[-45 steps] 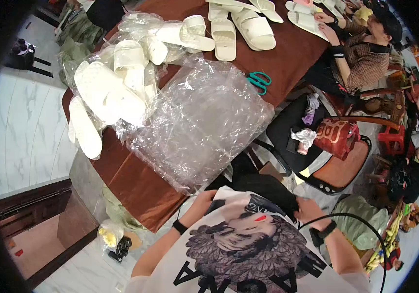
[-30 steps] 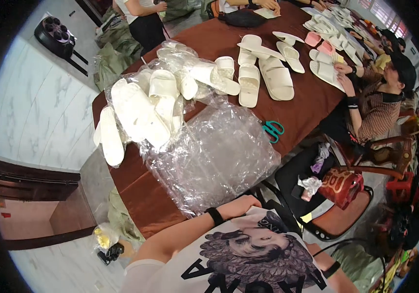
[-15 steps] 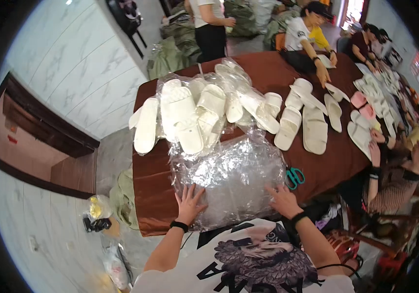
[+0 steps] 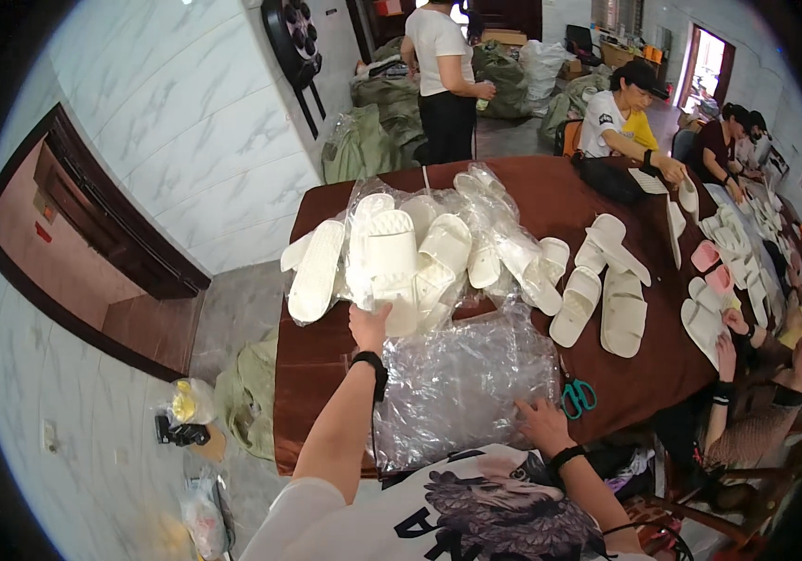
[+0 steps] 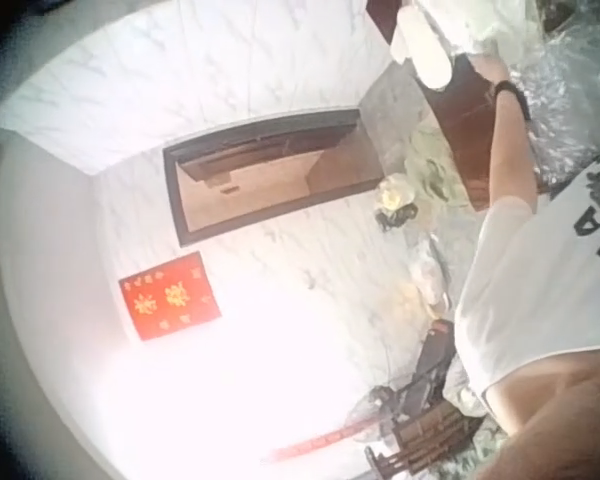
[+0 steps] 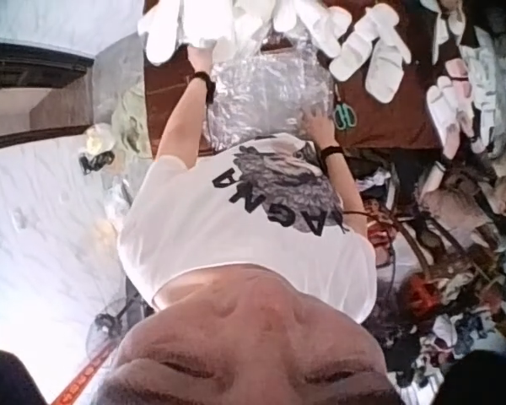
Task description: Packaging and sorting foam slippers into plastic bags at a manufacturing assembly station.
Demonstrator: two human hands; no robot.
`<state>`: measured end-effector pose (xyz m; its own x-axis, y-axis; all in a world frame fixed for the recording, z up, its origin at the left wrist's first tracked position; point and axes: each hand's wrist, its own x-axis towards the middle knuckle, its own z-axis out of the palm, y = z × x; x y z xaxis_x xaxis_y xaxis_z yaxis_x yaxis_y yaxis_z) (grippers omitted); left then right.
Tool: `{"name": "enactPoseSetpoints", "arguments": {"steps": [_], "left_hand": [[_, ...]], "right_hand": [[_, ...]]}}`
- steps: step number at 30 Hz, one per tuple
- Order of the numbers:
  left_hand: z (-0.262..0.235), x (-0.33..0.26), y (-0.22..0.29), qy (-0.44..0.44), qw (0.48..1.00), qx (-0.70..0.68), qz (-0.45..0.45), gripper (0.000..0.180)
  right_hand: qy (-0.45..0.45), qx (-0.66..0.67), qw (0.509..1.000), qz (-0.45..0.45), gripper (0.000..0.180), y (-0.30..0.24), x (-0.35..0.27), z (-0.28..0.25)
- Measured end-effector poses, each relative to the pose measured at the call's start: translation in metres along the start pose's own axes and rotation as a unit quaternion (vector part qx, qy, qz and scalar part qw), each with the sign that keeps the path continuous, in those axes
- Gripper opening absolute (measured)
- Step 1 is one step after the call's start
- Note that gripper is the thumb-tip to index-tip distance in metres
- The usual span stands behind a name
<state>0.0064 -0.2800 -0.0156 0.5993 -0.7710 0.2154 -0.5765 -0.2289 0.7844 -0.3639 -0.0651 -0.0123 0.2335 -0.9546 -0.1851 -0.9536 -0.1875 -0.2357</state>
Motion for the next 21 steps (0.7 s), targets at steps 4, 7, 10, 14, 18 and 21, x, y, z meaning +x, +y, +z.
{"name": "enactPoseSetpoints", "arguments": {"steps": [4,7,10,14,18,21], "left_hand": [[0.007,0.006,0.013,-0.159,0.984,0.046,-0.065,0.058],[-0.006,0.008,0.016,0.000,0.984,-0.091,0.151,0.032],[-0.046,-0.008,0.048,-0.106,0.925,-0.366,0.002,0.023],[-0.116,-0.039,0.089,-0.113,0.906,-0.406,0.034,0.019],[-0.159,-0.058,0.103,-0.127,0.898,-0.421,0.031,0.015],[-0.180,-0.066,0.100,-0.215,0.867,-0.450,-0.024,0.012]], "right_hand": [[0.025,0.000,1.000,0.011,0.063,0.006,-0.005,0.004],[0.043,-0.006,0.999,0.012,0.063,0.005,-0.006,0.009],[0.029,-0.018,0.999,0.015,0.061,0.010,-0.007,0.012],[0.038,-0.012,0.999,0.006,0.049,0.009,-0.002,-0.004],[0.106,0.185,0.976,0.046,0.030,0.007,0.013,-0.036],[0.295,0.396,0.869,-0.031,0.039,-0.019,0.034,-0.078]]}}
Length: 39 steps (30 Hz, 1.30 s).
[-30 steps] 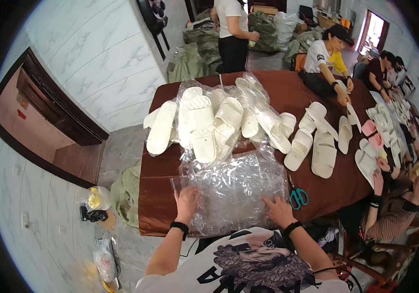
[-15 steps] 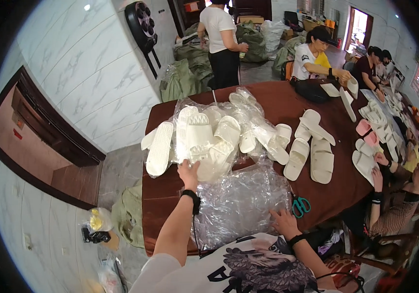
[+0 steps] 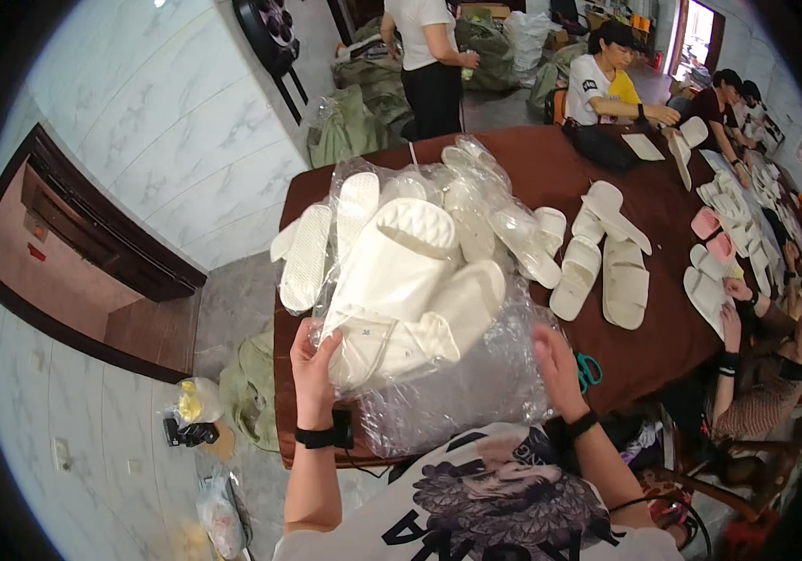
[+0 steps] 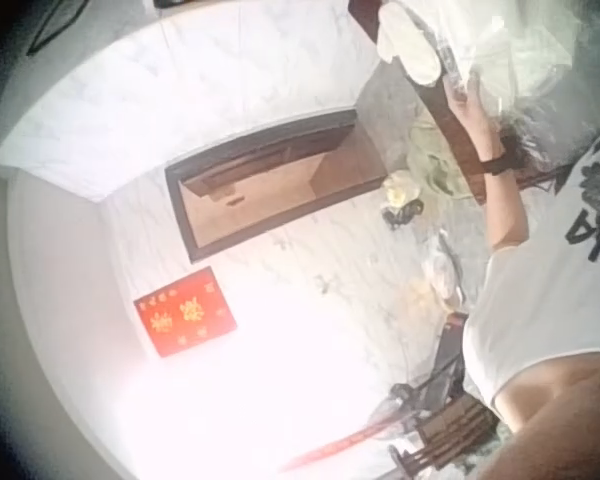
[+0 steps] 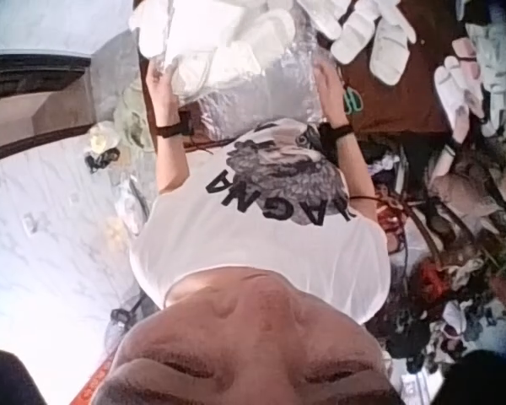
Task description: Packaging and sorting foam slippers into plastic bags at a manufacturing assembly station.
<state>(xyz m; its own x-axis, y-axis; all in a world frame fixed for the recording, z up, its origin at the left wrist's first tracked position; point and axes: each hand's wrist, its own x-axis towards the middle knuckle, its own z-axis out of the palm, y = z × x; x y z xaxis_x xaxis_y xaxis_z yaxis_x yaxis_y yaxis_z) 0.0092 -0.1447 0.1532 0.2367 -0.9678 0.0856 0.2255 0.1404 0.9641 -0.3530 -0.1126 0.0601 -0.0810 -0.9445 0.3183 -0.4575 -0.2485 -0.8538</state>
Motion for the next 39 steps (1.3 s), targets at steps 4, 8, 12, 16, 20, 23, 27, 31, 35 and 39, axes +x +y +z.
{"name": "enactPoseSetpoints", "arguments": {"steps": [4,8,12,16,20,23,27,31,35,39], "left_hand": [[-0.002,-0.022,-0.020,-0.042,0.992,-0.003,-0.123,0.014],[-0.013,-0.015,-0.072,-0.097,0.966,-0.005,-0.241,0.029],[-0.058,-0.006,-0.159,-0.072,0.944,0.322,0.000,0.033],[-0.066,-0.022,-0.155,0.098,0.897,0.430,0.028,0.026],[-0.065,-0.071,-0.168,0.111,0.914,0.368,-0.130,0.026],[-0.041,-0.092,-0.170,0.121,0.931,0.261,-0.223,0.028],[-0.051,-0.088,-0.179,0.065,0.950,0.224,-0.209,0.026],[-0.035,-0.084,-0.142,0.096,0.948,0.043,-0.302,0.026],[-0.063,-0.094,-0.163,0.079,0.929,0.009,-0.362,0.028],[-0.058,-0.095,-0.183,-0.080,0.909,0.247,-0.327,0.038]], "right_hand": [[-0.036,0.256,0.948,0.184,0.044,-0.035,0.021,0.009],[-0.083,0.031,0.987,0.136,0.030,0.042,-0.008,0.013],[-0.118,-0.166,0.972,0.115,0.027,0.075,-0.046,0.024],[-0.137,-0.282,0.942,0.121,0.025,0.077,-0.052,0.020],[-0.087,-0.312,0.946,0.027,0.032,0.064,-0.033,0.023],[-0.106,-0.258,0.955,0.099,0.036,0.070,-0.020,0.036],[-0.141,-0.216,0.957,0.135,0.039,0.084,-0.007,0.059],[-0.111,-0.250,0.950,0.153,0.033,0.102,-0.006,0.072],[-0.105,-0.263,0.944,0.168,0.029,0.112,-0.009,0.078],[-0.059,-0.232,0.953,0.183,0.023,0.107,-0.004,0.085]]}}
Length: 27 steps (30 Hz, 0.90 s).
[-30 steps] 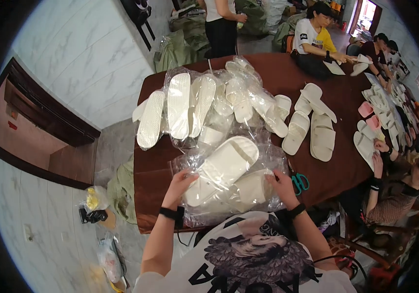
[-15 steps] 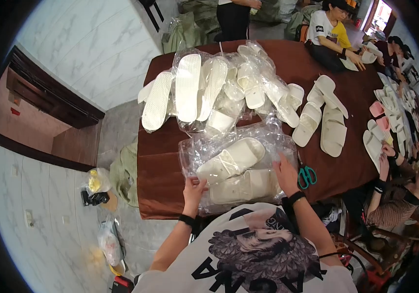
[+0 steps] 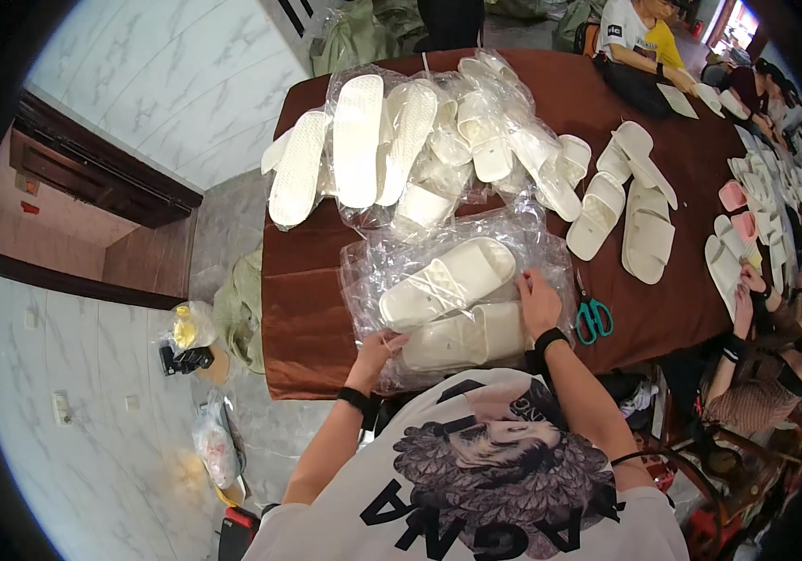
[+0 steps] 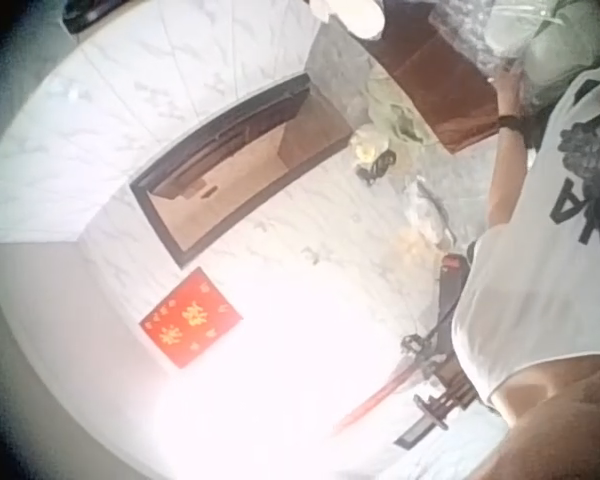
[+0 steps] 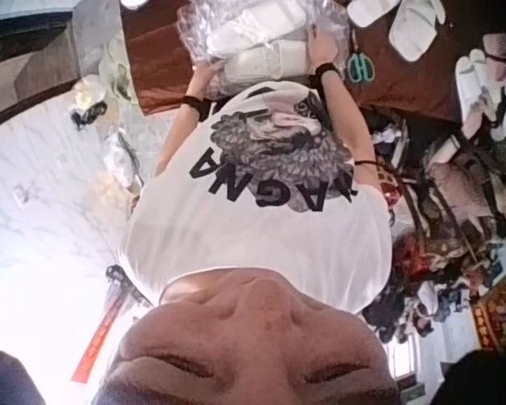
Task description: Packaging and sorting foam slippers into plastic bags at a manufacturing assembly station.
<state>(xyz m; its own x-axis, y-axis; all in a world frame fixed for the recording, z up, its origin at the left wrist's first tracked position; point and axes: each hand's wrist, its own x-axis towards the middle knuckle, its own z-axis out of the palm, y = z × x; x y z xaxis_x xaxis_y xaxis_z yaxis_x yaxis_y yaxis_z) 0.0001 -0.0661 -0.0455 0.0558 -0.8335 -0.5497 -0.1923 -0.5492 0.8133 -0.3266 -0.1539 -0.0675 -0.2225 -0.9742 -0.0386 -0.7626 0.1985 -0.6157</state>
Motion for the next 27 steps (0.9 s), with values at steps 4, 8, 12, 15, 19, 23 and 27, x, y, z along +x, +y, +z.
{"name": "enactPoseSetpoints", "arguments": {"steps": [4,8,12,15,19,23,27], "left_hand": [[0.019,0.010,0.017,0.040,0.999,-0.028,0.000,0.041],[0.015,0.024,-0.010,0.111,0.994,0.011,0.009,0.042],[0.027,0.013,0.014,0.096,0.995,-0.006,0.020,0.041],[0.010,0.005,0.012,0.134,0.986,0.089,0.050,0.035],[-0.025,-0.013,-0.003,0.186,0.975,-0.019,0.120,0.027],[-0.056,-0.047,0.023,0.244,0.959,-0.015,0.143,0.024],[-0.128,-0.077,0.007,0.325,0.934,0.027,0.146,0.021]], "right_hand": [[0.007,-0.040,0.999,-0.016,0.019,0.008,0.000,0.002],[0.002,-0.048,0.997,-0.067,0.019,0.001,-0.001,0.007],[0.006,-0.086,0.996,-0.038,0.019,0.011,0.000,0.004],[0.035,-0.080,0.996,0.012,0.020,0.017,0.004,0.000],[0.038,-0.076,0.996,0.020,0.020,0.012,0.002,0.001],[0.023,-0.087,0.996,0.026,0.021,0.013,0.003,0.000],[0.047,-0.076,0.996,0.002,0.021,0.015,0.004,0.006]]}}
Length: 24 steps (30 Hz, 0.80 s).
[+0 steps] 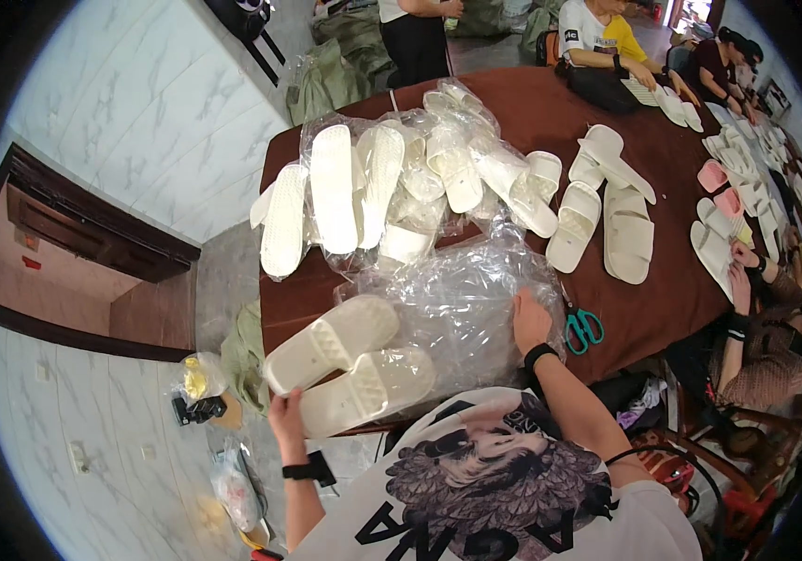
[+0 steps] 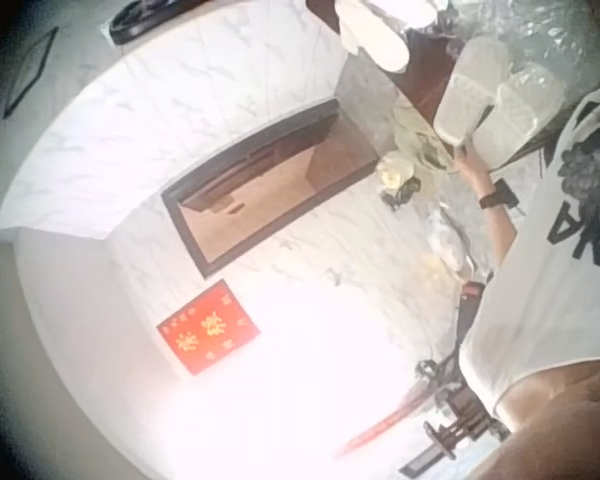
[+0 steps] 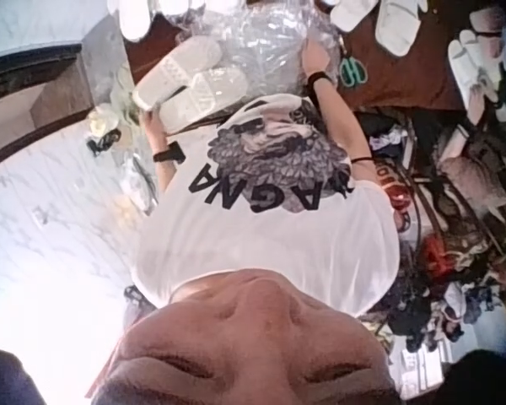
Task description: Packaging and sorting foam slippers into plastic bags at a manufacturing assembly station.
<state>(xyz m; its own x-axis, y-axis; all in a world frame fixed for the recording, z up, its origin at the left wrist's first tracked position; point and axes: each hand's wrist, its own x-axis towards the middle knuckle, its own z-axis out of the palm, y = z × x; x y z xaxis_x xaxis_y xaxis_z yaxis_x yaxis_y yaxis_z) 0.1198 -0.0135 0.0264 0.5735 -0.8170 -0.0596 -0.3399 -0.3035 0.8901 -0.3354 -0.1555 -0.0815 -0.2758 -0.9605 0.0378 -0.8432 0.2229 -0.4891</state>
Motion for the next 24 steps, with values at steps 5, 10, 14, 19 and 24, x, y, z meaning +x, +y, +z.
{"name": "enactPoseSetpoints", "arguments": {"steps": [5,10,14,19,24], "left_hand": [[-0.098,0.004,0.041,0.105,0.990,0.086,0.045,0.020],[-0.134,-0.011,0.128,0.148,0.984,0.021,0.096,0.020],[-0.095,-0.021,0.163,0.103,0.990,-0.037,0.094,0.024],[0.061,-0.033,0.159,0.030,0.991,-0.130,-0.003,0.020],[0.186,-0.046,0.085,-0.111,0.957,-0.245,-0.109,0.026]], "right_hand": [[0.054,0.019,0.998,-0.037,0.021,0.005,-0.002,0.001],[-0.005,0.006,1.000,0.013,0.021,-0.002,0.000,-0.005],[-0.020,-0.002,1.000,0.014,0.021,0.000,-0.001,-0.004],[-0.018,0.050,0.998,0.016,0.023,0.004,0.003,0.001],[0.010,0.200,0.975,-0.101,0.023,0.035,0.000,0.013]]}}
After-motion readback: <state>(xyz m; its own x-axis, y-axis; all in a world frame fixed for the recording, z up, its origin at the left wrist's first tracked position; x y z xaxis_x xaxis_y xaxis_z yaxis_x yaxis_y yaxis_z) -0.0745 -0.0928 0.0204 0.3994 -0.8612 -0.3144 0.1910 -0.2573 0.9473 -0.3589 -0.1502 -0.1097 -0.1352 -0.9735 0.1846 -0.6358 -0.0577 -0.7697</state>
